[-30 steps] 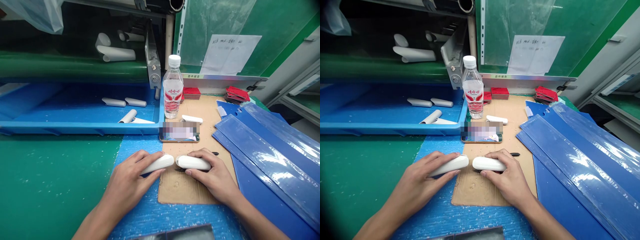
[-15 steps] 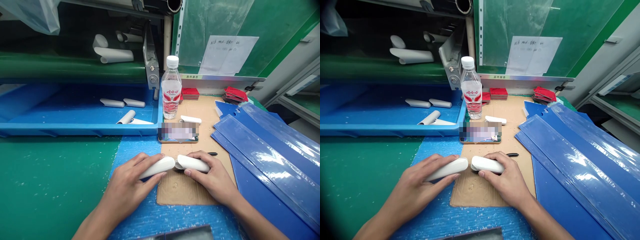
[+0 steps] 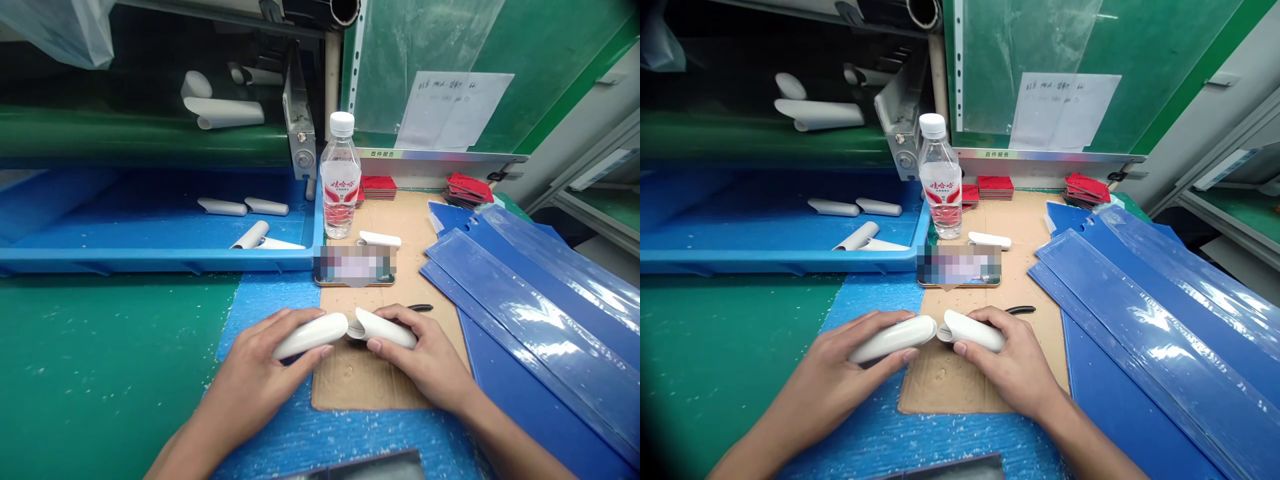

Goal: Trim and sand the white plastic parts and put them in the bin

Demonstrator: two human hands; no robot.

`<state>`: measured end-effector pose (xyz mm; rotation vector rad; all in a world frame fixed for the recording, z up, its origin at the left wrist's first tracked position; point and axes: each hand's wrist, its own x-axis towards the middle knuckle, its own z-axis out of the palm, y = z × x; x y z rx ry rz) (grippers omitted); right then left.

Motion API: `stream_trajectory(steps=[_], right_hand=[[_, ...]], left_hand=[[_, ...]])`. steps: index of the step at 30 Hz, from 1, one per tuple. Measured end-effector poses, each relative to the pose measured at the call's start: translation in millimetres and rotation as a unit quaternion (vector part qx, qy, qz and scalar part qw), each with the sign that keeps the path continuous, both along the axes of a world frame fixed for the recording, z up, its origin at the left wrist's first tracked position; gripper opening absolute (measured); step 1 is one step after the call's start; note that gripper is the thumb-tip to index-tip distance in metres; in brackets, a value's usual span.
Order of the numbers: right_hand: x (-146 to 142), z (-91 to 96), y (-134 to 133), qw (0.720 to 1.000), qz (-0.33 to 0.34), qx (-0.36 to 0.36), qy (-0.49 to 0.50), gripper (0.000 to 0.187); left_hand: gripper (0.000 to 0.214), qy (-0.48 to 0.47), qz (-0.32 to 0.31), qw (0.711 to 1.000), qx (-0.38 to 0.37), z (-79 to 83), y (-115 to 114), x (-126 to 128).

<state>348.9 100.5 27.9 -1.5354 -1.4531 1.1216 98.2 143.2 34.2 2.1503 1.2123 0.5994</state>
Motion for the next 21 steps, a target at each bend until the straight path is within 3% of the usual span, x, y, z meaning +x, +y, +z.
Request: stream_trajectory(steps=[13,17,21], right_hand=[[0.6,-1.4,-0.7,1.000,-0.002,0.027,-0.008,0.023],[3.8,-1.1,0.8,0.997,-0.019,0.074,-0.006,0.026],[3.3,-1.6,-1.9,0.995,0.024,0.098,0.020,0.028]], left_hand=[[0.035,0.021,0.031,0.997,-0.062,5.2,-0.8,0.5],[0.031,0.012,0.002,0.996,-0.091,11.8,-0.5,1.6],[0.030,0.037,-0.047,0.985,-0.163,21.2,-2.0,5.4]])
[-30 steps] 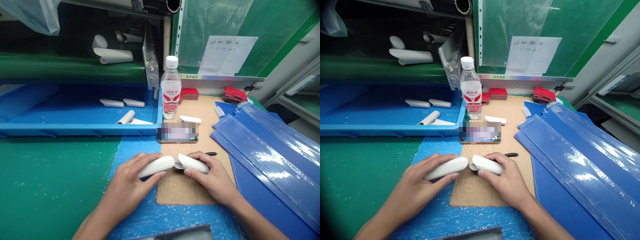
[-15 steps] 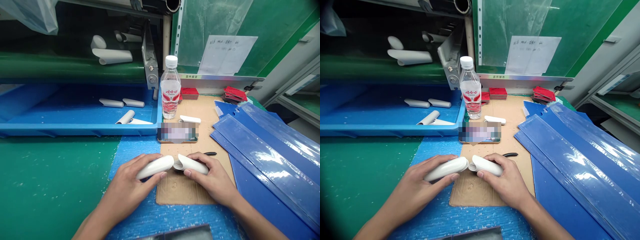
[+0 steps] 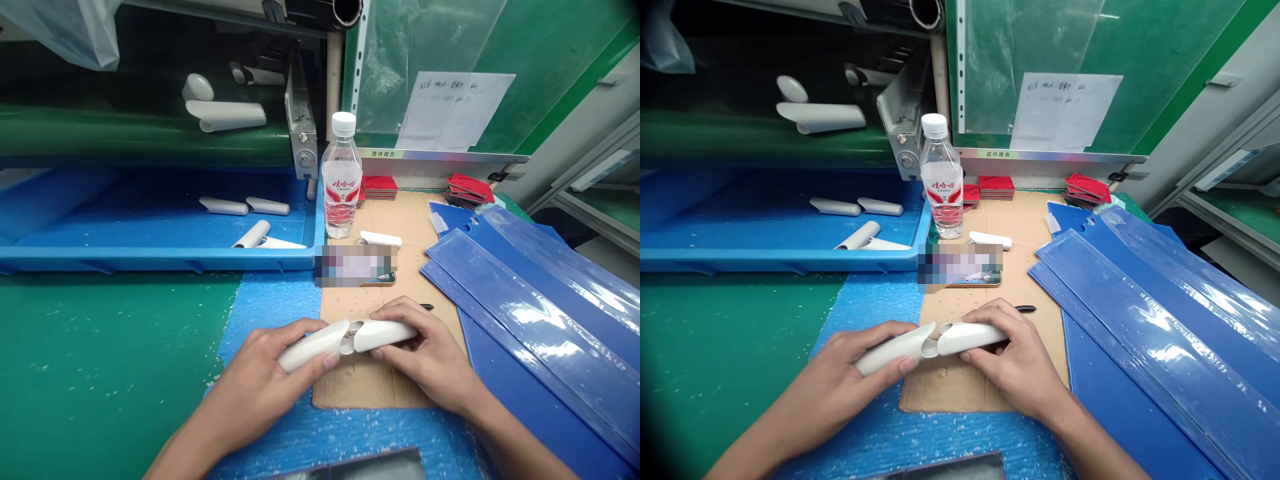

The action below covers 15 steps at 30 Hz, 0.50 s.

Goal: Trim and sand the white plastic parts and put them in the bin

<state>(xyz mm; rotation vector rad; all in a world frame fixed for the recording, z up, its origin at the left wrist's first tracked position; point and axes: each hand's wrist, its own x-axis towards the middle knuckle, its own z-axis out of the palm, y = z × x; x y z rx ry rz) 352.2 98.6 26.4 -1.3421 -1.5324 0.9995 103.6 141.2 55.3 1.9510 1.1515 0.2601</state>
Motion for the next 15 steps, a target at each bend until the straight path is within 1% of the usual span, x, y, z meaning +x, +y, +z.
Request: stream_trajectory(steps=[2,4,10,15], right_hand=[[-2.0,-0.6,-2.9,0.999,0.031,0.007,0.006,0.030],[-3.8,-1.1,-5.3,0.999,0.048,0.010,0.009,0.033],[-5.3,-1.1,-5.9,0.998,0.059,0.013,0.001,0.037],[-6.6,-0.5,-8.6,0.998,0.061,-0.004,0.004,0.040]], left_hand=[[0.032,0.027,-0.015,0.999,-0.025,3.6,-1.4,1.9],[0.033,0.045,-0.021,0.998,-0.038,6.1,-2.5,3.0],[0.037,0.059,-0.029,0.996,-0.066,9.7,-1.8,2.6],[0.044,0.045,-0.033,0.997,-0.062,5.5,-2.7,0.4]])
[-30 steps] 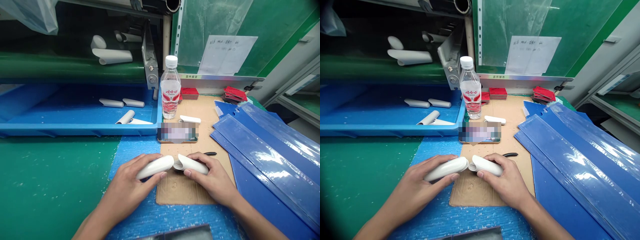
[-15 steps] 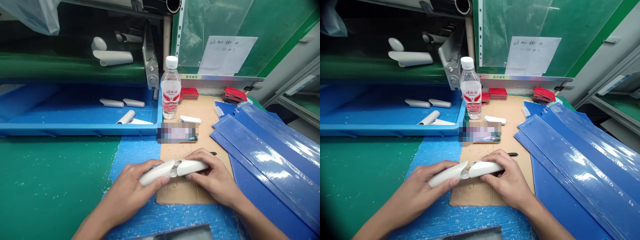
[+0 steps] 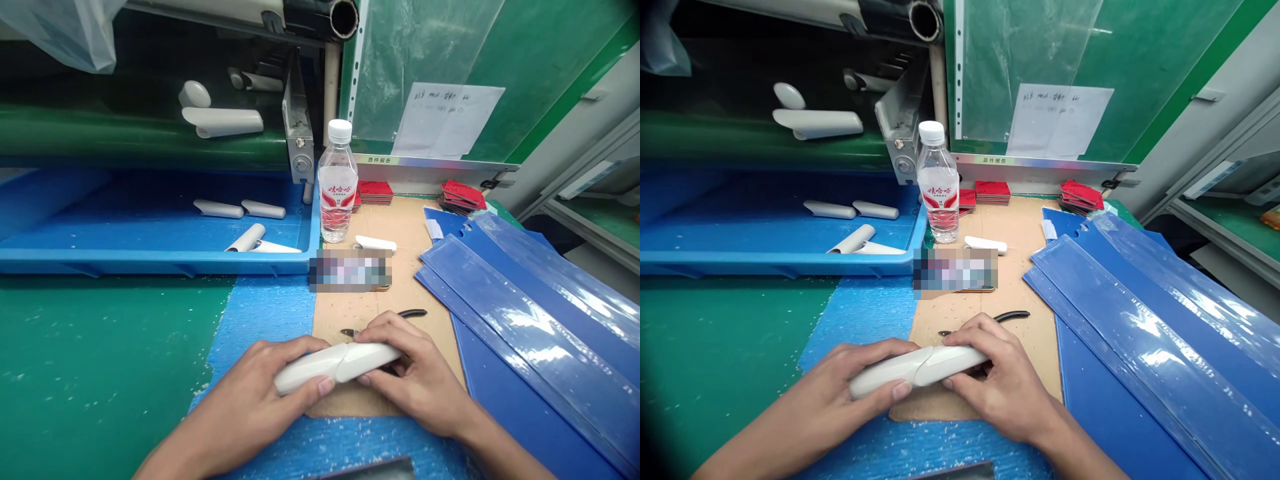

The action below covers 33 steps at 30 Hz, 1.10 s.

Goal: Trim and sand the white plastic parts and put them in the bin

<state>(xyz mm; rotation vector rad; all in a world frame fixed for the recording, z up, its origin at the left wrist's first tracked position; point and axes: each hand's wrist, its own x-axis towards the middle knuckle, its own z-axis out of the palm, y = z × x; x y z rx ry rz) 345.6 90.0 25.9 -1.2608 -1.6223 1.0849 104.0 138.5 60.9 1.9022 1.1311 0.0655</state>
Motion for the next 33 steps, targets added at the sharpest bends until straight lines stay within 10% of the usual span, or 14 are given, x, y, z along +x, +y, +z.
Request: stream_trajectory(steps=[18,33], right_hand=[[-1.0,8.6,-0.2,1.000,-0.011,0.010,-0.019,0.031],[1.6,6.5,-2.6,0.999,-0.027,-0.026,-0.009,0.029]], left_hand=[[0.037,-0.193,0.068,0.950,-0.234,-2.1,5.4,-1.3],[0.036,-0.204,0.103,0.951,-0.211,-16.5,4.2,-6.0]])
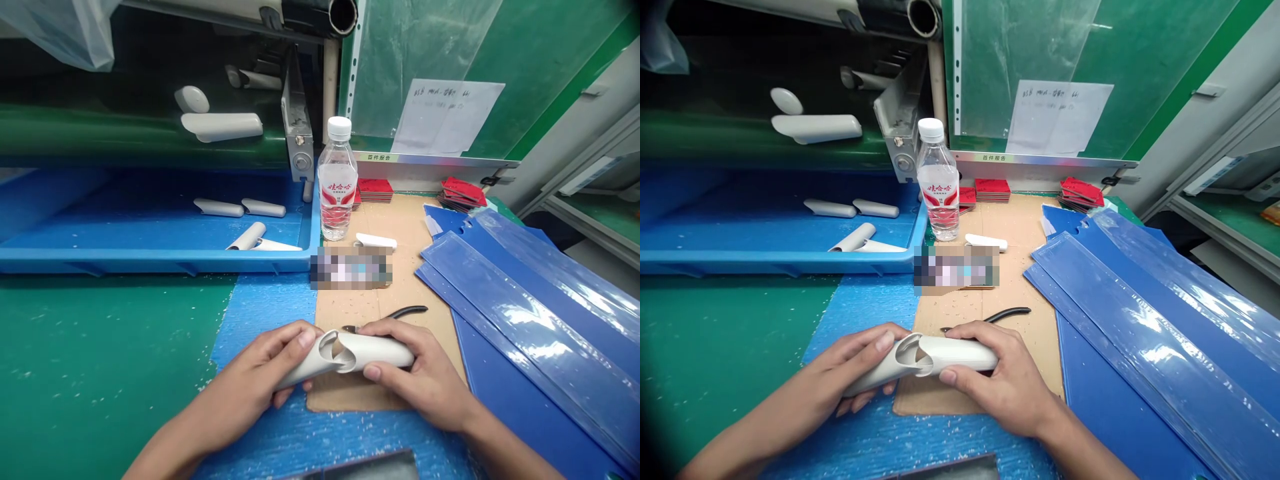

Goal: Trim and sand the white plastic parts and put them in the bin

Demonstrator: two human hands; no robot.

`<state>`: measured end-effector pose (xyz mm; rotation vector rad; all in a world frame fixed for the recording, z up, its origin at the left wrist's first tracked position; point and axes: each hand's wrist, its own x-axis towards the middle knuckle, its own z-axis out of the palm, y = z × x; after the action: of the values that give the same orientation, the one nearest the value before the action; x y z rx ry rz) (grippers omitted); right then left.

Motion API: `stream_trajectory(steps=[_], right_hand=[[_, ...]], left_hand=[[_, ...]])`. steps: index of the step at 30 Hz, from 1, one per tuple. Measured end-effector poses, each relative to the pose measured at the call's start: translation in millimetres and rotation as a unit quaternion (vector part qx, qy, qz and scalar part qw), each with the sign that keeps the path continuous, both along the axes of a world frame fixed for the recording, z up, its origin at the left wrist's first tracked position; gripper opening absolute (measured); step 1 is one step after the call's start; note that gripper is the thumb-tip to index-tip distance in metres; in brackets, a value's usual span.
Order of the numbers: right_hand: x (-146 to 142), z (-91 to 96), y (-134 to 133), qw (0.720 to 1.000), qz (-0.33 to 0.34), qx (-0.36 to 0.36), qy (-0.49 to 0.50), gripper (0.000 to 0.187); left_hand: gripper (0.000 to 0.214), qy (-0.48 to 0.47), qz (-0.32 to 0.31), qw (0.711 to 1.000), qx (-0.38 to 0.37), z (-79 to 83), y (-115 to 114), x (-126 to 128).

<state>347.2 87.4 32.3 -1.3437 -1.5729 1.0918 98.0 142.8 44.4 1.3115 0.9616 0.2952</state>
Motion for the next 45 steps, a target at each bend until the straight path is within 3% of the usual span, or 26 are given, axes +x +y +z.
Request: stream_trajectory(steps=[5,10,16,25,36,45], right_hand=[[1.0,-0.6,0.8,0.999,0.001,-0.013,0.037,0.031],[2.8,-1.9,2.3,0.998,-0.015,0.032,0.047,0.028],[-3.4,-1.9,1.6,0.998,0.044,0.027,0.036,0.029],[-5.3,-0.5,-0.1,0.998,0.046,0.020,0.029,0.032],[-7.1,0.0,-1.4,0.999,0.044,0.017,0.020,0.032],[-8.2,-0.7,-2.3,0.998,0.052,0.033,0.009,0.034]], left_hand=[[0.036,-0.001,-0.017,1.000,0.008,8.3,2.6,0.3],[0.046,0.040,-0.006,0.999,0.007,15.1,5.4,1.4],[0.038,0.061,-0.012,0.998,0.029,7.0,-0.6,6.3],[0.032,0.053,-0.021,0.997,0.049,14.3,-2.3,12.2],[0.038,0.057,-0.038,0.992,0.110,-0.8,-6.3,16.8],[0.042,0.051,-0.045,0.995,0.077,-1.2,-8.2,18.0]])
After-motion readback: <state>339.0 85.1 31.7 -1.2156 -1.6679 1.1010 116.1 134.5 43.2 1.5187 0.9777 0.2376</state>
